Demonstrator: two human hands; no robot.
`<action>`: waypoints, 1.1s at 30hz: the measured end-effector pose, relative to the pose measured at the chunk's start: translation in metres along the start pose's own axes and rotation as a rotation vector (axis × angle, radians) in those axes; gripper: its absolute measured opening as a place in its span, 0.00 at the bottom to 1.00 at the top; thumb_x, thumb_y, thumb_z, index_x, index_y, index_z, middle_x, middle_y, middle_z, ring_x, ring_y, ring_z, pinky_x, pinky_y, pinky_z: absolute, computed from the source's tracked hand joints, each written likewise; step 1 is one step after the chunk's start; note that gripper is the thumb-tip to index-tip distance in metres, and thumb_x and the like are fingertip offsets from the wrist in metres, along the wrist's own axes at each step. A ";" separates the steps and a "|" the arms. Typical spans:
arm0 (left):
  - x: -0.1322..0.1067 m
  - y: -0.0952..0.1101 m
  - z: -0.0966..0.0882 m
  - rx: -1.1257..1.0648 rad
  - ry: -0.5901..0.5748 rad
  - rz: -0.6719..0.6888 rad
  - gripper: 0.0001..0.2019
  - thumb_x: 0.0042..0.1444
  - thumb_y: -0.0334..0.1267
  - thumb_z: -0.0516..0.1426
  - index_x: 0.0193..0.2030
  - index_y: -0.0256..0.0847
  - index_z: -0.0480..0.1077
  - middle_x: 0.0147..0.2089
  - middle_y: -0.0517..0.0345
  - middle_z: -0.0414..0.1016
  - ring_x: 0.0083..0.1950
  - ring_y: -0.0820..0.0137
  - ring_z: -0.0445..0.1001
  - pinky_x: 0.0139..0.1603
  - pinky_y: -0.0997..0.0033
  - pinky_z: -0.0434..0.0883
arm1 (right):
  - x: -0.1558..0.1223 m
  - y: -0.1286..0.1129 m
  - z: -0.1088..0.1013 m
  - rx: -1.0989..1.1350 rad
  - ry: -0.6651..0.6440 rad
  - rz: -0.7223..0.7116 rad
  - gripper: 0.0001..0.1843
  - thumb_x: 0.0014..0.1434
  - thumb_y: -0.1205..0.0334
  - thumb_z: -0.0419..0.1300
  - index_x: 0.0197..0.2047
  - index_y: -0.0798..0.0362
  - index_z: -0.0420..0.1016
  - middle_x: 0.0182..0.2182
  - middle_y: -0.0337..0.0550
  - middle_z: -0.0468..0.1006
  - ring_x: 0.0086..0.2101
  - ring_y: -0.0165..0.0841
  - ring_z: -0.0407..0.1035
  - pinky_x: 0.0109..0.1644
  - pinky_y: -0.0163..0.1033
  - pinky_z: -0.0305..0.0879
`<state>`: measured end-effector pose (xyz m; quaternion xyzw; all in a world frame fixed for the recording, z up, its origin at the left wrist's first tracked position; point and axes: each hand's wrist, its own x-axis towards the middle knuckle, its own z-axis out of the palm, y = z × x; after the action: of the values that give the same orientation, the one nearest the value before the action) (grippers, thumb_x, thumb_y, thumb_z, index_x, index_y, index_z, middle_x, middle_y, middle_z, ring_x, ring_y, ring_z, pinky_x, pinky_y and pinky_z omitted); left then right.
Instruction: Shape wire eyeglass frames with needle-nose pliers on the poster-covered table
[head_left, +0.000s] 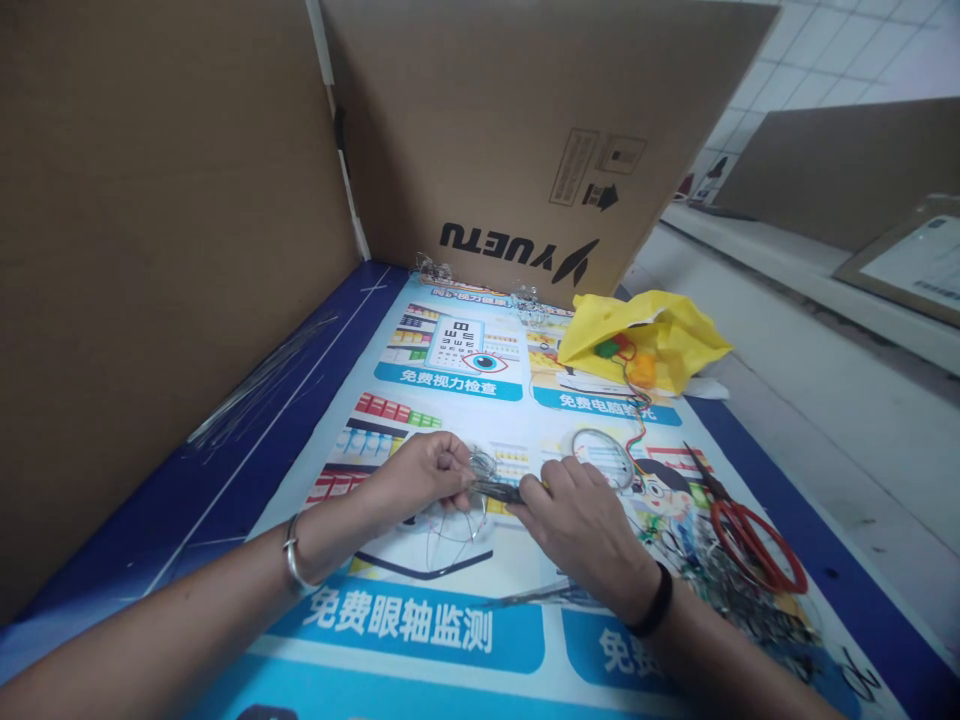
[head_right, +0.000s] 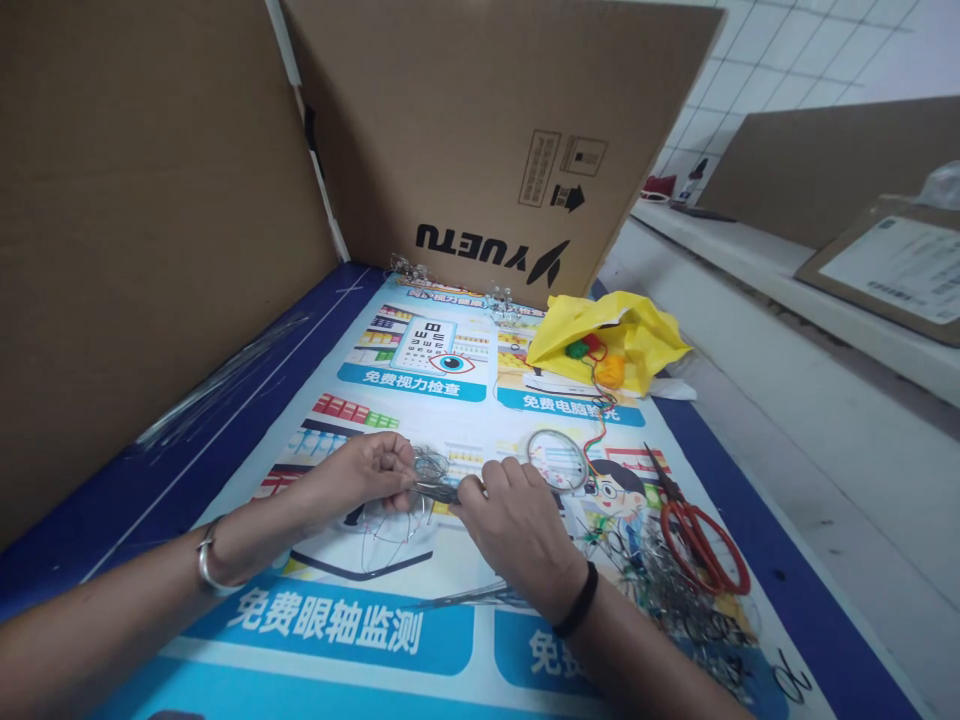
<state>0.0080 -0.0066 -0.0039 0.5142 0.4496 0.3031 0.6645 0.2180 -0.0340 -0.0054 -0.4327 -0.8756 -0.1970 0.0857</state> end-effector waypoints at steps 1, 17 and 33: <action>0.000 0.000 0.000 0.001 0.003 -0.001 0.10 0.47 0.37 0.60 0.32 0.39 0.61 0.20 0.62 0.73 0.21 0.75 0.69 0.24 0.75 0.63 | 0.000 0.000 0.001 0.002 0.001 0.003 0.10 0.57 0.54 0.58 0.29 0.50 0.66 0.26 0.43 0.66 0.31 0.37 0.56 0.34 0.40 0.43; 0.002 0.003 -0.002 -0.030 0.030 0.051 0.11 0.46 0.36 0.61 0.30 0.38 0.61 0.20 0.61 0.72 0.21 0.76 0.68 0.24 0.76 0.63 | -0.004 0.006 0.005 0.123 0.033 0.002 0.11 0.59 0.55 0.54 0.30 0.53 0.68 0.28 0.44 0.67 0.32 0.35 0.57 0.38 0.40 0.47; 0.004 -0.003 -0.002 0.096 -0.005 0.097 0.08 0.46 0.32 0.58 0.29 0.39 0.61 0.20 0.63 0.71 0.20 0.76 0.68 0.22 0.77 0.62 | -0.004 0.022 0.008 0.234 0.133 0.016 0.10 0.60 0.59 0.53 0.35 0.55 0.71 0.30 0.45 0.70 0.35 0.35 0.61 0.39 0.40 0.53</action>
<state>0.0077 -0.0029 -0.0082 0.5675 0.4367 0.3117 0.6246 0.2383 -0.0216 -0.0080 -0.4126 -0.8815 -0.1211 0.1951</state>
